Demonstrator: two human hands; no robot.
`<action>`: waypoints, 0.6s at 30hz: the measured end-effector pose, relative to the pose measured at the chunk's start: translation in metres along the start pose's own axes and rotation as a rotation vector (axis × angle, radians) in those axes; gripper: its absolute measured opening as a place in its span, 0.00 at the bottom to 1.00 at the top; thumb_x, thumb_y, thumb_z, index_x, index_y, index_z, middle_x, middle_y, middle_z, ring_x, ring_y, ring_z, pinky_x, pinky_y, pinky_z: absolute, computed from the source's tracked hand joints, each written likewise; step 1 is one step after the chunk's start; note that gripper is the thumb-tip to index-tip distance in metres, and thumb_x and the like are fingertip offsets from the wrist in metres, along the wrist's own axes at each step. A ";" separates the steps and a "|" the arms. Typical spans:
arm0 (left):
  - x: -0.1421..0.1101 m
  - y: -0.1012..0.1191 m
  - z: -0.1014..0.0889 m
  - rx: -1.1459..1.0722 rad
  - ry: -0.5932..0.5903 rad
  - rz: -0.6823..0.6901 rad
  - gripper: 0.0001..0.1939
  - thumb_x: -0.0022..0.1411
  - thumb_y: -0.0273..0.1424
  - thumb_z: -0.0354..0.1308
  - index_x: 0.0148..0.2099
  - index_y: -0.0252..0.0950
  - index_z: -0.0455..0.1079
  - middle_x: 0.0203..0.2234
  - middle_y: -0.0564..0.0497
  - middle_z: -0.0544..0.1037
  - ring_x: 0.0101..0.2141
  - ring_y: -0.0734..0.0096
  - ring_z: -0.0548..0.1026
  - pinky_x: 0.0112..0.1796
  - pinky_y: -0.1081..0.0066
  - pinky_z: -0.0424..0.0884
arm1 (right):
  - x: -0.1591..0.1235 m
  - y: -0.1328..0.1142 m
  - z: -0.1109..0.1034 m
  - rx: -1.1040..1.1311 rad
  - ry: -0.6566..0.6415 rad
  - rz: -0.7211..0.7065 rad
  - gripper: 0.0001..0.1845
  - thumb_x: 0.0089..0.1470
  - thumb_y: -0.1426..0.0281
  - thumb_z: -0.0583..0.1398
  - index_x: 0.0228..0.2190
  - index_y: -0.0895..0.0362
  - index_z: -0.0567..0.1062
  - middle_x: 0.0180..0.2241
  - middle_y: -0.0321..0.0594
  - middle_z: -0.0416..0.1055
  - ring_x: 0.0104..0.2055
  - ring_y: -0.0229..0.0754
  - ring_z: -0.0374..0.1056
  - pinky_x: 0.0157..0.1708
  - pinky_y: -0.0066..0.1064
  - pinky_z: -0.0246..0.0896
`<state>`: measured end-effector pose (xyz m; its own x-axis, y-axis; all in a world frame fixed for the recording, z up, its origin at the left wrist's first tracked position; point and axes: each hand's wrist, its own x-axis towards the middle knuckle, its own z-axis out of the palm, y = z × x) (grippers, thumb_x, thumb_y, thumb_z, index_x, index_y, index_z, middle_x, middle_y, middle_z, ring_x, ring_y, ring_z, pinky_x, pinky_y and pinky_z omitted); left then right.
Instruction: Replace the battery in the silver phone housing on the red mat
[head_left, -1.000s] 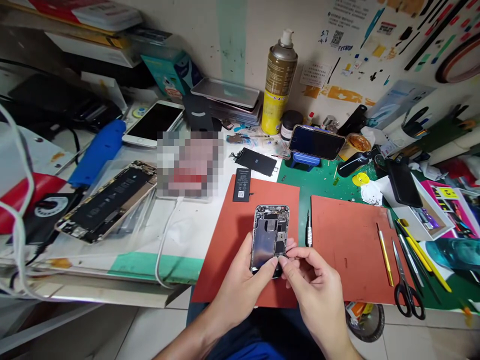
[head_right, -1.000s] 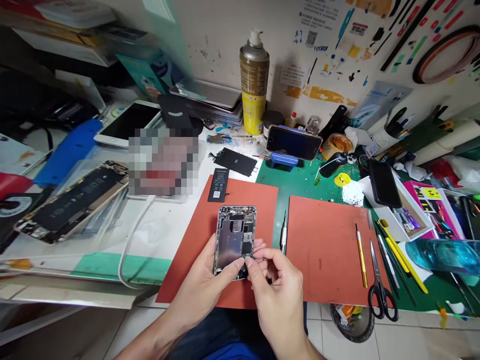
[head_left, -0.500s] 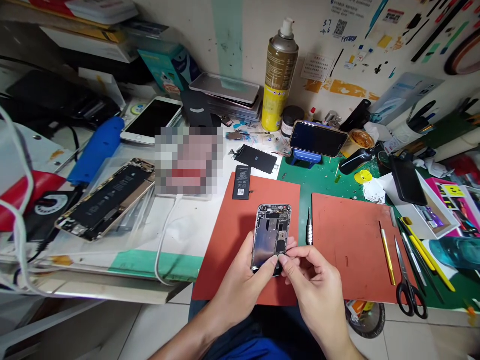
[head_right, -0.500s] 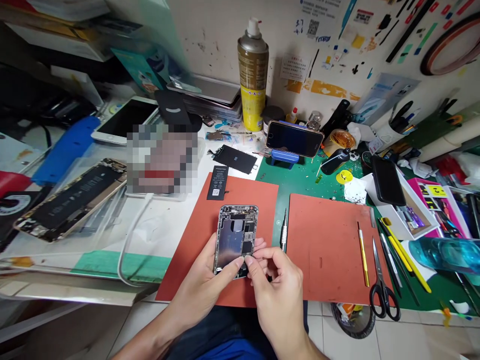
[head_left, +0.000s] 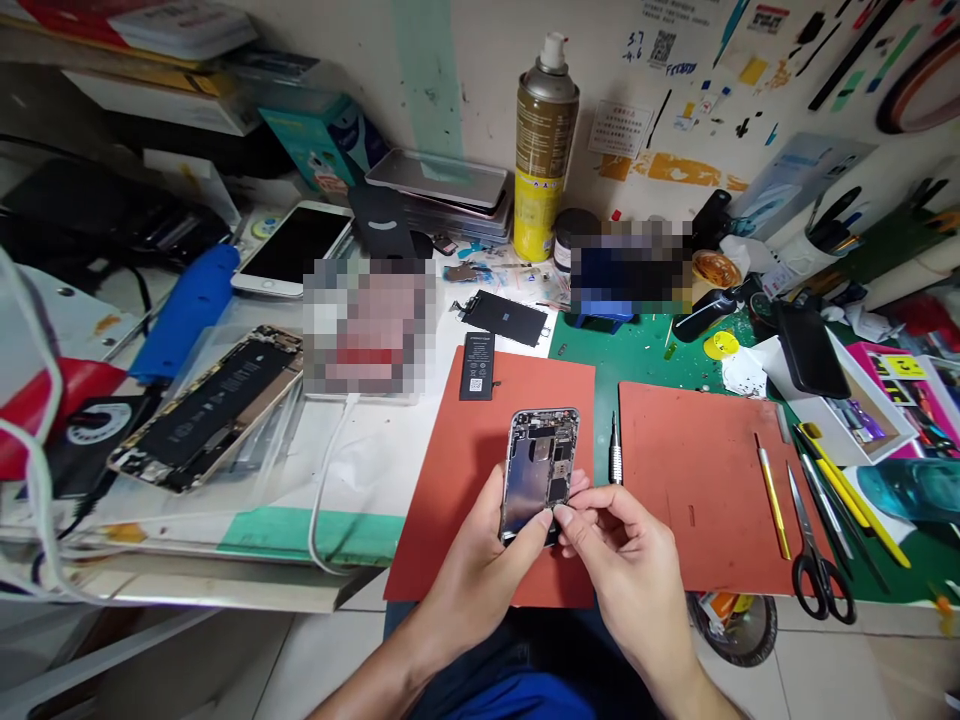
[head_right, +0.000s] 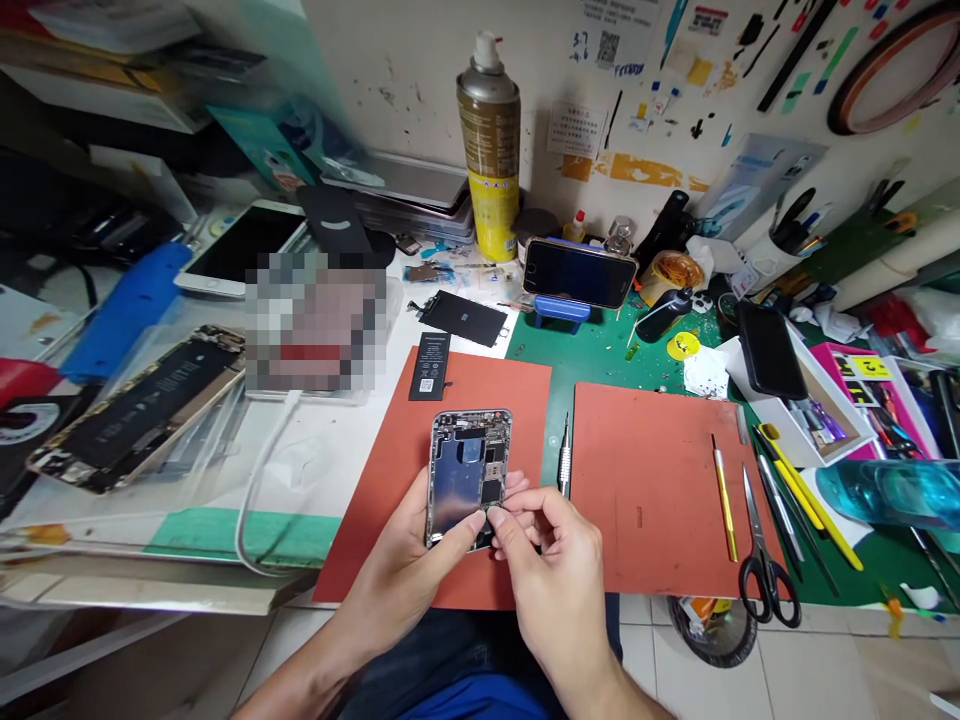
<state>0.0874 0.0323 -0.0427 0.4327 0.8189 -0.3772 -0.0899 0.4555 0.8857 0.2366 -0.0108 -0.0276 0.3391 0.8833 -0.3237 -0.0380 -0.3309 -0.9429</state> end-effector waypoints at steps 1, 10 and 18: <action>0.000 -0.001 0.000 0.001 0.001 -0.002 0.25 0.72 0.39 0.64 0.66 0.39 0.66 0.62 0.41 0.79 0.61 0.52 0.79 0.62 0.53 0.76 | 0.000 0.000 0.000 -0.006 0.002 -0.002 0.18 0.57 0.52 0.71 0.33 0.55 0.81 0.25 0.37 0.77 0.27 0.41 0.75 0.32 0.29 0.75; -0.007 0.001 0.007 -0.149 -0.043 0.041 0.24 0.73 0.41 0.63 0.65 0.38 0.69 0.63 0.39 0.78 0.63 0.50 0.77 0.64 0.52 0.73 | 0.001 0.015 -0.014 -0.091 -0.036 -0.026 0.22 0.52 0.49 0.73 0.32 0.56 0.84 0.27 0.42 0.80 0.28 0.45 0.78 0.32 0.30 0.78; -0.008 0.002 0.007 -0.133 -0.041 0.091 0.22 0.72 0.45 0.64 0.60 0.38 0.73 0.58 0.38 0.81 0.60 0.48 0.80 0.63 0.48 0.74 | 0.011 0.027 -0.025 -0.112 -0.010 0.009 0.22 0.43 0.49 0.77 0.31 0.53 0.86 0.26 0.42 0.83 0.25 0.48 0.80 0.27 0.29 0.79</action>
<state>0.0901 0.0241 -0.0364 0.4535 0.8452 -0.2827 -0.2476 0.4242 0.8711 0.2626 -0.0181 -0.0549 0.3296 0.8833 -0.3334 0.0647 -0.3734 -0.9254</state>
